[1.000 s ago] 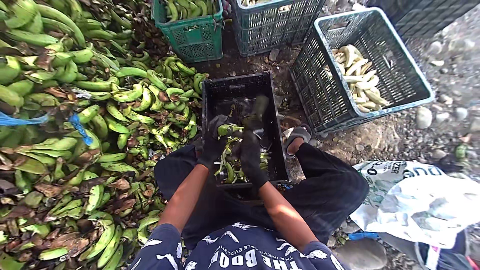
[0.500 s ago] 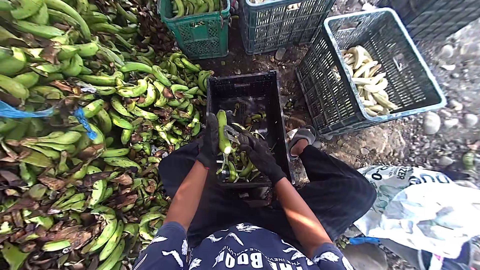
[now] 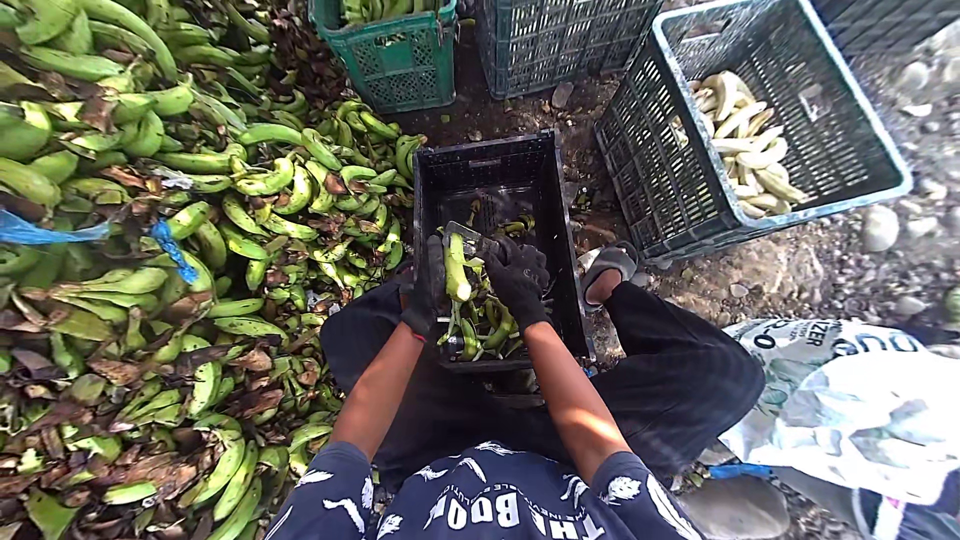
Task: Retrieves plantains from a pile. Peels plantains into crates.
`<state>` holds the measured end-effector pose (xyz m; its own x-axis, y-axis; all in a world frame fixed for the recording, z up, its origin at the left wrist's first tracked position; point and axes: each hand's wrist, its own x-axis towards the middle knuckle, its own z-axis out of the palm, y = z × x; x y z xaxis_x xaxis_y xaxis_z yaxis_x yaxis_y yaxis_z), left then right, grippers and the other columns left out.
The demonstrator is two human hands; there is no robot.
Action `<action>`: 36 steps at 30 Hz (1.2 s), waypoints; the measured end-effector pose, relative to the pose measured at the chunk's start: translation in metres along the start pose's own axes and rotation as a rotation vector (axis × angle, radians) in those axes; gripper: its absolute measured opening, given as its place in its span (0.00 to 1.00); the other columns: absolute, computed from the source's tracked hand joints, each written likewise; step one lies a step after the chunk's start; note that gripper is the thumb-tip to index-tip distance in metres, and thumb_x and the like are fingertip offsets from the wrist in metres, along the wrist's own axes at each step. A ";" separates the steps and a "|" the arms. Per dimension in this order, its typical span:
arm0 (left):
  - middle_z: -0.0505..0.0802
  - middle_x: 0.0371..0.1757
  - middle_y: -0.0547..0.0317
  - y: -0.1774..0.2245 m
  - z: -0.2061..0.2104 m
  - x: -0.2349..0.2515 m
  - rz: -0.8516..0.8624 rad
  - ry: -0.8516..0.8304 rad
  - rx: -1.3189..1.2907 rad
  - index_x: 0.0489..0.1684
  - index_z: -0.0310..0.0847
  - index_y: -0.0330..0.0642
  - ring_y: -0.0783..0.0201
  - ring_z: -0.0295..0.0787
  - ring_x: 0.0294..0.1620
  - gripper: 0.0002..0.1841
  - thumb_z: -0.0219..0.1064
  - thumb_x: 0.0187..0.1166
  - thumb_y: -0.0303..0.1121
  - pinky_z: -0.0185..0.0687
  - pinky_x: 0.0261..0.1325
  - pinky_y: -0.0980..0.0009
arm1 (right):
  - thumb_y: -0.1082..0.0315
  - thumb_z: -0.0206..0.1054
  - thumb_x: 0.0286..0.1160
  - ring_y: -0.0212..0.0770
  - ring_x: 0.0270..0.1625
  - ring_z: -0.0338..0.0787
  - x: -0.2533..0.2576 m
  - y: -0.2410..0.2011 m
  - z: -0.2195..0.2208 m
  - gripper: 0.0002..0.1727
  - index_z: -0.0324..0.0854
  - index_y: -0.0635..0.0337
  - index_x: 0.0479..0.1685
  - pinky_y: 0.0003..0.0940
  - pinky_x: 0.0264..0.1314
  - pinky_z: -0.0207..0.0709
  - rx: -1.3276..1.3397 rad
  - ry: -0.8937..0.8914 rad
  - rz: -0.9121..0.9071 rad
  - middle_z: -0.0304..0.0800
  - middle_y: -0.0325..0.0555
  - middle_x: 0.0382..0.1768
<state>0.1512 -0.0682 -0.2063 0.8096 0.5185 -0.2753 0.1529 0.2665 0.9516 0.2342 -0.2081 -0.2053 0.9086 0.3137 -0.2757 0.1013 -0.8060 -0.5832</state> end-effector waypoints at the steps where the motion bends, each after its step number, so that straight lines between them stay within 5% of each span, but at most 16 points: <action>1: 0.88 0.41 0.55 0.000 0.002 0.000 -0.046 0.009 -0.070 0.68 0.72 0.41 0.65 0.87 0.35 0.29 0.30 0.95 0.51 0.89 0.39 0.65 | 0.31 0.59 0.73 0.65 0.74 0.76 0.005 -0.004 0.000 0.31 0.80 0.23 0.75 0.70 0.59 0.72 0.007 -0.012 0.023 0.83 0.58 0.69; 3: 0.88 0.36 0.56 0.000 -0.001 -0.002 -0.081 -0.012 -0.098 0.65 0.72 0.43 0.65 0.87 0.30 0.30 0.29 0.94 0.54 0.89 0.33 0.65 | 0.31 0.58 0.73 0.65 0.72 0.78 0.008 -0.005 0.004 0.30 0.82 0.23 0.73 0.71 0.57 0.72 0.029 -0.027 0.027 0.85 0.56 0.67; 8: 0.89 0.62 0.51 -0.006 -0.010 -0.029 -0.129 -0.131 0.262 0.82 0.69 0.50 0.60 0.87 0.56 0.33 0.35 0.92 0.59 0.85 0.59 0.54 | 0.26 0.38 0.84 0.60 0.74 0.82 0.032 0.043 -0.005 0.43 0.79 0.48 0.76 0.72 0.74 0.68 0.212 -0.095 0.224 0.87 0.56 0.69; 11: 0.91 0.38 0.54 -0.002 -0.006 -0.011 -0.158 -0.131 -0.105 0.75 0.69 0.47 0.61 0.91 0.31 0.28 0.35 0.93 0.56 0.92 0.32 0.63 | 0.25 0.38 0.82 0.57 0.68 0.86 0.017 0.059 -0.012 0.43 0.81 0.47 0.73 0.70 0.68 0.73 0.304 -0.076 0.140 0.89 0.55 0.63; 14: 0.91 0.59 0.56 -0.005 -0.008 -0.011 0.006 -0.044 0.001 0.84 0.67 0.57 0.61 0.92 0.50 0.28 0.45 0.92 0.58 0.91 0.51 0.58 | 0.29 0.44 0.85 0.56 0.54 0.88 -0.022 0.045 0.001 0.36 0.82 0.46 0.66 0.68 0.51 0.79 0.361 -0.108 -0.019 0.90 0.54 0.52; 17: 0.79 0.80 0.58 -0.004 0.000 -0.021 0.198 0.169 0.225 0.91 0.55 0.58 0.63 0.79 0.73 0.31 0.39 0.92 0.58 0.77 0.74 0.54 | 0.32 0.45 0.86 0.56 0.59 0.89 -0.037 0.021 0.019 0.34 0.82 0.42 0.71 0.68 0.57 0.77 0.272 -0.220 -0.059 0.92 0.51 0.55; 20: 0.82 0.70 0.49 -0.006 0.006 0.005 0.359 0.421 0.020 0.88 0.56 0.39 0.65 0.87 0.58 0.28 0.38 0.95 0.45 0.87 0.62 0.64 | 0.31 0.51 0.81 0.61 0.63 0.86 -0.052 0.010 0.022 0.34 0.80 0.40 0.75 0.70 0.59 0.75 0.147 -0.213 -0.068 0.90 0.54 0.58; 22: 0.83 0.66 0.50 -0.006 0.004 0.017 0.431 0.467 -0.081 0.87 0.55 0.36 0.65 0.89 0.49 0.26 0.38 0.95 0.39 0.91 0.53 0.65 | 0.29 0.56 0.74 0.60 0.64 0.85 -0.060 0.012 0.020 0.35 0.81 0.36 0.74 0.71 0.62 0.73 0.096 -0.147 -0.089 0.90 0.53 0.59; 25: 0.88 0.55 0.52 -0.007 0.003 0.015 0.299 0.280 -0.066 0.83 0.60 0.36 0.65 0.90 0.44 0.24 0.39 0.95 0.38 0.91 0.49 0.64 | 0.30 0.59 0.74 0.64 0.66 0.84 -0.055 0.015 0.010 0.34 0.84 0.37 0.72 0.72 0.61 0.72 0.077 -0.083 -0.090 0.89 0.56 0.59; 28: 0.81 0.75 0.42 -0.010 -0.004 -0.008 0.036 -0.085 0.364 0.85 0.62 0.31 0.62 0.78 0.73 0.25 0.42 0.95 0.37 0.71 0.80 0.65 | 0.29 0.55 0.79 0.66 0.67 0.82 -0.029 0.014 -0.003 0.35 0.84 0.42 0.71 0.75 0.58 0.72 0.125 -0.079 -0.010 0.87 0.59 0.63; 31: 0.87 0.67 0.47 -0.010 0.002 -0.018 -0.071 -0.235 0.557 0.80 0.72 0.45 0.60 0.86 0.65 0.29 0.44 0.93 0.54 0.80 0.71 0.54 | 0.37 0.51 0.85 0.57 0.63 0.88 0.001 0.020 -0.006 0.30 0.88 0.43 0.65 0.69 0.59 0.74 0.129 -0.046 0.015 0.93 0.51 0.58; 34: 0.86 0.69 0.44 -0.006 0.008 -0.008 0.093 0.085 0.405 0.80 0.71 0.37 0.62 0.84 0.67 0.27 0.40 0.95 0.46 0.77 0.75 0.60 | 0.29 0.47 0.82 0.58 0.62 0.87 -0.016 0.026 -0.005 0.34 0.86 0.40 0.67 0.70 0.56 0.75 0.163 -0.021 -0.033 0.91 0.51 0.58; 36: 0.82 0.72 0.43 -0.006 0.007 0.004 0.289 0.314 0.154 0.84 0.60 0.31 0.63 0.82 0.68 0.28 0.33 0.95 0.40 0.78 0.74 0.64 | 0.27 0.47 0.80 0.61 0.62 0.86 -0.036 0.023 0.000 0.35 0.85 0.38 0.67 0.72 0.55 0.74 0.129 -0.046 -0.076 0.90 0.52 0.58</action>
<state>0.1577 -0.0733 -0.2123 0.6241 0.7813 -0.0010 0.0475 -0.0367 0.9982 0.2041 -0.2377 -0.2086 0.8803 0.3965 -0.2605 0.1130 -0.7086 -0.6965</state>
